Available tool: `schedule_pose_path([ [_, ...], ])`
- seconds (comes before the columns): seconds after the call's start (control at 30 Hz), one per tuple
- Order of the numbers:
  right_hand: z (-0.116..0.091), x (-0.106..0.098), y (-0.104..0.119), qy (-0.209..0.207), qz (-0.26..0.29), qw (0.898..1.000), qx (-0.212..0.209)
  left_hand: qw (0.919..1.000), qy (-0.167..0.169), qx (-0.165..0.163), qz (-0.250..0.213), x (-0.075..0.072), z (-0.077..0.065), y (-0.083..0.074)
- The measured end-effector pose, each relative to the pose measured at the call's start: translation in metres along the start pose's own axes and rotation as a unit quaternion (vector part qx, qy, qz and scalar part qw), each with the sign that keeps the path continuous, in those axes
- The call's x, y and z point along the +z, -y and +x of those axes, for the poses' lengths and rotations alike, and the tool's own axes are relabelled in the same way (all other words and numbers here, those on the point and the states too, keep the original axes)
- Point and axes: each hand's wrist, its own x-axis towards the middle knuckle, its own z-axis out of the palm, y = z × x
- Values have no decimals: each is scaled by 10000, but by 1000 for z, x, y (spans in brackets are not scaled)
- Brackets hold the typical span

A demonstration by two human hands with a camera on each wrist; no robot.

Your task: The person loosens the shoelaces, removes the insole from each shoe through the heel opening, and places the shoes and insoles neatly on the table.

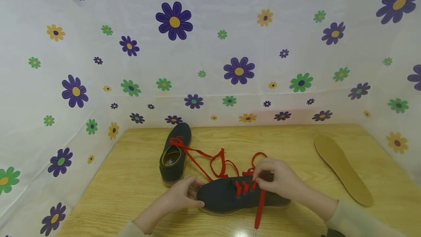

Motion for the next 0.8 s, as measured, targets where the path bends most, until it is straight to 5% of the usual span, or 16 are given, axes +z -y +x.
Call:
schedule_pose_path([
  [0.23,-3,6,1,-353,332,9986,206,10000,20,26,-35,0,0,2],
  [0.53,1,3,-3,339,-567,9966,-497,10000,21,23,-26,0,-1,2],
  [0.8,1,-1,-3,503,164,9986,-62,9999,-1,11,108,1,-1,0],
])
